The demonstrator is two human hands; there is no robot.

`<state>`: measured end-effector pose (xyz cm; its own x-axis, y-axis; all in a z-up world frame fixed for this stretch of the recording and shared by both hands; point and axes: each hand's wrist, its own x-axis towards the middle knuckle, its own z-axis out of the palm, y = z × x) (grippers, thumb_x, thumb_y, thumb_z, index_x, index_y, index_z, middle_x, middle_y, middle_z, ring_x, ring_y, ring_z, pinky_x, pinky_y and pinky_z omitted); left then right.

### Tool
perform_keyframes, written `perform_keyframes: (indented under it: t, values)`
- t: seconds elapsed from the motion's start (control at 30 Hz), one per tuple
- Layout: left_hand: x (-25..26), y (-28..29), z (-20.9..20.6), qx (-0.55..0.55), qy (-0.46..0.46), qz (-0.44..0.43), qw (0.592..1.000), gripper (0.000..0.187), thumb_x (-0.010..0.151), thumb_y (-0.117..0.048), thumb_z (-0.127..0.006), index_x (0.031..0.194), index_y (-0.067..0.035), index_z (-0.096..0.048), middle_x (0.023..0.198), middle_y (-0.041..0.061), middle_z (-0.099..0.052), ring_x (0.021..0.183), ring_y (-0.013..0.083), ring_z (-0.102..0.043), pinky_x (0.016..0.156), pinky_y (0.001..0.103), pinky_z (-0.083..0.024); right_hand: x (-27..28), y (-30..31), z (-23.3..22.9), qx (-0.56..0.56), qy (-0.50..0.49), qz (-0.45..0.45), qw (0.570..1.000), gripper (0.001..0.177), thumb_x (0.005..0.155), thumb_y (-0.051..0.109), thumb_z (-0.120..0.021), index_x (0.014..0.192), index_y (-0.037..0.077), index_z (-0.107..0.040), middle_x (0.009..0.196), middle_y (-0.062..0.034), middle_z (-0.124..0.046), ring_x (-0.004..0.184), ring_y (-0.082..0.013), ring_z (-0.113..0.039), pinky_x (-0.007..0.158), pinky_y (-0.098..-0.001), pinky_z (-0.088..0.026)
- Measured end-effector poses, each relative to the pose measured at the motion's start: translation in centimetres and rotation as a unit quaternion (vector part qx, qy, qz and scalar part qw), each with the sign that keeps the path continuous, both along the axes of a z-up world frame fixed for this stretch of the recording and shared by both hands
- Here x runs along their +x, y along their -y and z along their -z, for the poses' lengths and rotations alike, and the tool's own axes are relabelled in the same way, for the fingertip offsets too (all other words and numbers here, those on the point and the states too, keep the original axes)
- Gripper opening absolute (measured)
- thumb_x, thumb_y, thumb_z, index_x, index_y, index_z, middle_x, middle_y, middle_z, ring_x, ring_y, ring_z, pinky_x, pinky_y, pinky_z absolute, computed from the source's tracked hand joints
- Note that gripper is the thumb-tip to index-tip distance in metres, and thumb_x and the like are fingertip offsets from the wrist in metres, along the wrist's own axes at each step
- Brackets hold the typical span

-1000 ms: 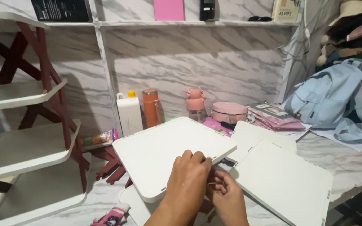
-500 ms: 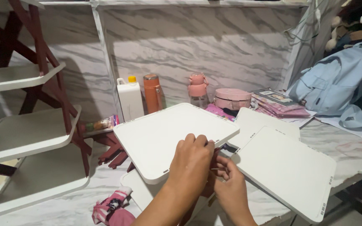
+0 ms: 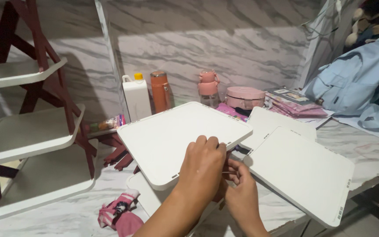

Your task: The person assembles a small white shelf by hand, inserting maroon X-shaped supports into slots on the underside of a white shelf panel and pressing them into place. The person handles multiple support pieces and one shelf panel, aligning and seating each support without using tools.

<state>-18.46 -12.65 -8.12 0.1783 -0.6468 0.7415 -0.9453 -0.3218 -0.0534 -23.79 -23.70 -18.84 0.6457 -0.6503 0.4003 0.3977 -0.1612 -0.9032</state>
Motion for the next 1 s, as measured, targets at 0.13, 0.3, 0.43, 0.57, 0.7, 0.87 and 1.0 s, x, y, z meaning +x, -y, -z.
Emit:
perform_keyframes:
  t: [0.13,0.3,0.43,0.57,0.7,0.87,1.0]
  values:
    - [-0.2,0.0,0.4,0.005,-0.022,0.003,1.0,0.015,0.067,-0.005,-0.072,0.082,-0.004,-0.071,0.088,0.012,-0.064,0.091,0.031,-0.059,0.076,0.042,-0.047,0.1,-0.2,0.3,0.0,-0.024,0.027,0.999,0.052,0.08,0.001,-0.075,0.129,-0.005,-0.058,0.113,-0.0111,-0.07,0.099,-0.0183,-0.069,0.083,-0.031,-0.058]
    - [-0.4,-0.1,0.3,0.018,-0.021,-0.003,1.0,0.023,0.06,-0.007,-0.075,0.083,-0.003,-0.071,0.088,0.013,-0.064,0.09,0.0311,-0.059,0.075,0.041,-0.048,0.3,-0.1,0.6,-0.005,0.012,0.015,1.0,0.052,0.08,-0.002,-0.073,0.129,-0.005,-0.057,0.112,-0.011,-0.069,0.099,-0.018,-0.068,0.083,-0.0301,-0.058]
    - [-0.8,-0.2,-0.2,0.054,-0.029,-0.013,0.998,0.028,0.058,-0.009,-0.077,0.084,-0.003,-0.07,0.09,0.013,-0.065,0.092,0.0316,-0.06,0.077,0.042,-0.049,0.1,-0.3,0.6,-0.003,0.02,0.002,1.0,0.052,0.081,-0.001,-0.072,0.131,-0.004,-0.056,0.114,-0.0124,-0.068,0.101,-0.0177,-0.067,0.084,-0.031,-0.057]
    - [-0.1,-2.8,-1.0,0.047,-0.126,0.029,0.991,0.026,0.078,-0.01,-0.073,0.103,-0.005,-0.073,0.105,0.014,-0.07,0.106,0.0335,-0.063,0.091,0.044,-0.05,-0.7,-1.5,-0.1,-0.023,0.037,0.018,0.999,0.051,0.085,0.006,-0.07,0.131,-0.002,-0.05,0.126,-0.0128,-0.061,0.106,-0.0182,-0.067,0.085,-0.0305,-0.058]
    - [-0.5,-7.4,0.2,-0.171,-0.161,0.016,0.972,0.038,0.084,-0.014,-0.073,0.121,-0.004,-0.074,0.124,0.018,-0.068,0.12,0.038,-0.061,0.103,0.048,-0.046,-1.6,-4.6,-0.7,-0.089,0.009,0.164,0.982,0.053,0.086,0.011,-0.071,0.134,0.001,-0.05,0.134,-0.0134,-0.053,0.12,-0.0213,-0.057,0.091,-0.0358,-0.052]
    - [-2.4,-9.0,3.6,-0.383,-0.222,-0.081,0.893,0.065,0.083,-0.016,-0.076,0.142,0.0,-0.054,0.142,0.023,-0.045,0.129,0.0426,-0.049,0.105,0.048,-0.041,-2.5,-8.3,-0.5,-0.26,0.043,0.236,0.935,0.042,0.083,0.007,-0.074,0.123,0.005,-0.061,0.129,-0.0157,-0.058,0.125,-0.0301,-0.056,0.106,-0.0411,-0.046]
    - [-3.0,-7.8,5.4,-0.514,-0.538,0.0,0.668,0.094,0.084,-0.022,-0.083,0.159,-0.011,-0.027,0.142,0.013,-0.036,0.126,0.0326,-0.058,0.103,0.048,-0.051,-2.4,-9.5,-0.2,-0.333,0.075,0.218,0.915,0.053,0.074,0.012,-0.081,0.122,0.002,-0.06,0.123,-0.015,-0.06,0.118,-0.032,-0.057,0.101,-0.0418,-0.046]
